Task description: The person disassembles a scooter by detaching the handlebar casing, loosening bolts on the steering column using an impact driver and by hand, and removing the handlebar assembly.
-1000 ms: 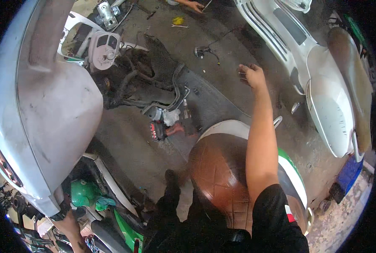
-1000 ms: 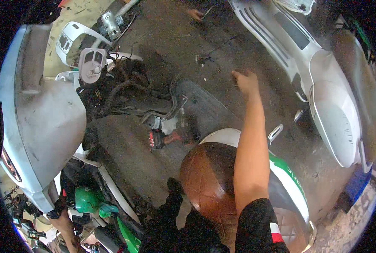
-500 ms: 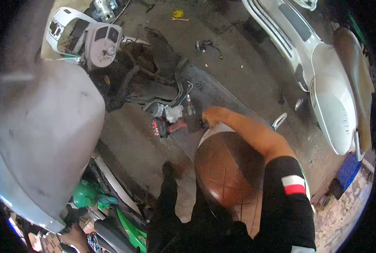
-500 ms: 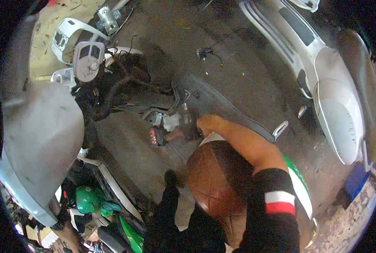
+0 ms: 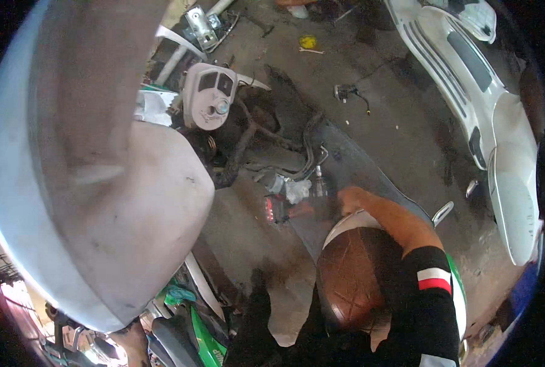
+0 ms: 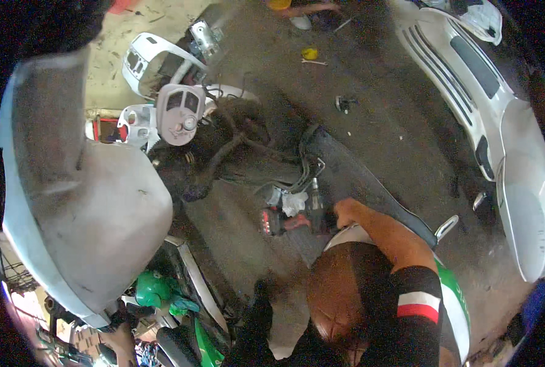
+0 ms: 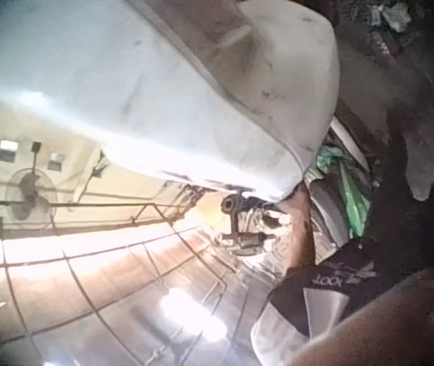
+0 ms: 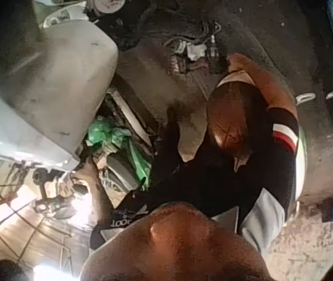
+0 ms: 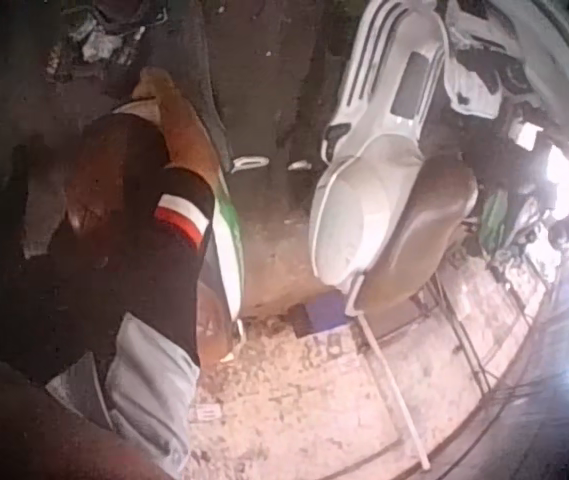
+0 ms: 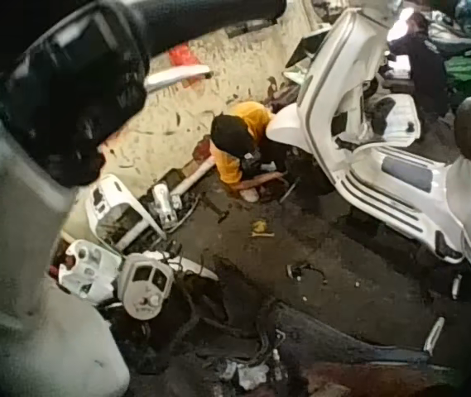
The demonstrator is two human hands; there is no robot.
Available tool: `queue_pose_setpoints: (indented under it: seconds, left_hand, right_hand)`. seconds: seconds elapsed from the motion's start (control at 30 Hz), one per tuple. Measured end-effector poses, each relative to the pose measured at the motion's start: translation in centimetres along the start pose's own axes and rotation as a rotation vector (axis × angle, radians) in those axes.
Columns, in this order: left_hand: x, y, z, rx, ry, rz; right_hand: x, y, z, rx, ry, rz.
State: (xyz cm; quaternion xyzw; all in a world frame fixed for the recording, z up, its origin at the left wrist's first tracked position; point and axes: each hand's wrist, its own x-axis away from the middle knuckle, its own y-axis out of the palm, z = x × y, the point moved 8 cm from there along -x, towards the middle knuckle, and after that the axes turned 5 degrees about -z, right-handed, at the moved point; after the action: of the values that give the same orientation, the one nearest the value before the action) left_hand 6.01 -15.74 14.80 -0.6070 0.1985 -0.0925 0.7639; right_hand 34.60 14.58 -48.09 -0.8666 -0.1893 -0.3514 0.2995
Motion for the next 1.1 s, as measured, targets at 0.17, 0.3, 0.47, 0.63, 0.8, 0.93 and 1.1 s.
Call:
queue_pose_setpoints:
  seconds: [0.17, 0.3, 0.47, 0.63, 0.8, 0.93, 1.1]
  left_hand:
    - [-1.6, 1.8, 0.3, -0.043, 0.045, -0.206]
    - [-1.7, 0.8, 0.3, -0.226, 0.152, -0.098]
    - [-1.9, 1.6, 1.4, 0.107, 0.235, -0.079]
    - [-1.4, 2.2, 6.0, -0.058, 0.253, -0.105]
    - [-1.3, 2.2, 7.0, 0.217, 0.232, -0.155]
    - [-1.2, 2.4, 7.3, 0.123, 0.240, -0.102]
    - [-1.2, 2.2, 6.9, 0.219, 0.181, -0.136]
  right_hand:
    - [4.8, -0.9, 2.0, -0.154, 0.027, 0.038]
    - [11.2, -6.3, -0.2, -0.720, 0.048, 0.216]
    - [22.0, -15.4, -7.6, -0.994, -0.356, 0.789]
    - [31.1, -24.6, -15.6, -0.539, -0.691, 1.311]
    - [29.3, -30.1, -18.3, -1.229, -0.447, 1.139]
    - [28.2, -31.1, -18.1, -1.378, -0.413, 1.129]
    - [29.8, -32.4, -20.1, -1.301, -0.190, 1.057]
